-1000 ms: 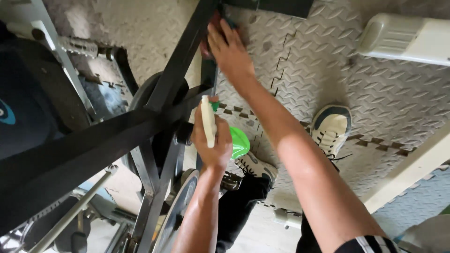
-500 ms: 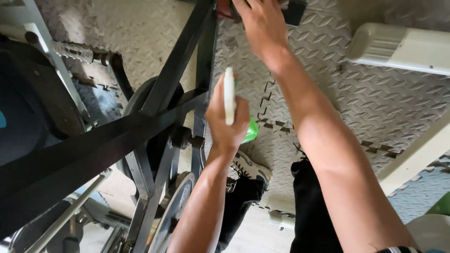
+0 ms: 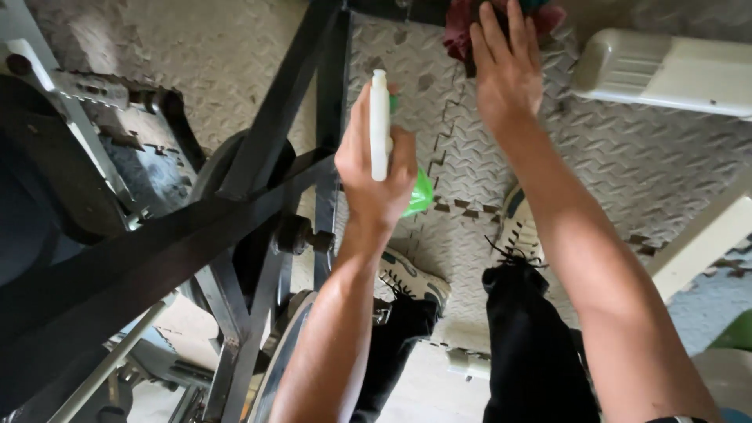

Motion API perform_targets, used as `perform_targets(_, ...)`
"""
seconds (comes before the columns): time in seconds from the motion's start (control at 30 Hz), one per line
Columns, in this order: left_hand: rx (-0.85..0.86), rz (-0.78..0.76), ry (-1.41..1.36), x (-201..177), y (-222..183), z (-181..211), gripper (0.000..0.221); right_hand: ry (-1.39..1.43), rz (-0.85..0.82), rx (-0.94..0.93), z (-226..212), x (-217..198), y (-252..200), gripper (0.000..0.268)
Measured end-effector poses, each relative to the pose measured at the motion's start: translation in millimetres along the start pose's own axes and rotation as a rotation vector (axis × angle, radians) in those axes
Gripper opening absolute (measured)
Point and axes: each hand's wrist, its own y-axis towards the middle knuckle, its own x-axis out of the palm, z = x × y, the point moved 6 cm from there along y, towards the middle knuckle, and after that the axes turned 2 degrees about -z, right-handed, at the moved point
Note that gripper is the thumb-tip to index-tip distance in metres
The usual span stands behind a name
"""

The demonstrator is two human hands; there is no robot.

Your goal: The person cleans an exercise bike by spraying a cleaning solution from a green bottle and wiping the frame, seat, and handlebars with a cloth. The person moves around the bike to clean different sections, including the base and the upper console area.

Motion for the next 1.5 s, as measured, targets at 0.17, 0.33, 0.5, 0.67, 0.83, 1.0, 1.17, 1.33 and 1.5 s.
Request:
perform_targets(0.17,-0.205,-0.026,-0.103,-4,-7,6,0.042,0.314,-0.046,0.116,-31,1,60,0.049)
perform_targets(0.33,-0.388,-0.076,-0.124,-10,-23,17,0.042,0.578,-0.112,0.062,-27,-47,73,0.050)
perform_targets(0.5,-0.345,-0.078,-0.144,-31,-42,62,0.039,0.286,0.048,-0.052,-3,-79,20,0.055)
perform_targets(0.67,-0.404,-0.117,-0.132,-36,-57,116,0.039,0.514,-0.049,0.309,51,-97,-43,0.053)
perform_targets(0.83,-0.388,-0.266,-0.208,3,-69,150,0.042,0.659,0.033,0.462,91,-190,-95,0.059)
perform_targets(1.0,-0.344,-0.433,-0.166,55,-83,161,0.051,0.859,-0.089,0.871,158,-171,-159,0.047)
perform_targets(1.17,-0.256,-0.451,-0.196,97,-102,152,0.043,0.582,0.108,0.644,211,-141,-184,0.072)
perform_targets(1.33,-0.368,-0.467,-0.206,121,-108,144,0.044,0.409,-0.114,0.414,192,-101,-163,0.070)
perform_targets(1.5,-0.177,-0.496,-0.189,173,-83,148,0.047,0.264,-0.197,0.427,209,-85,-151,0.071)
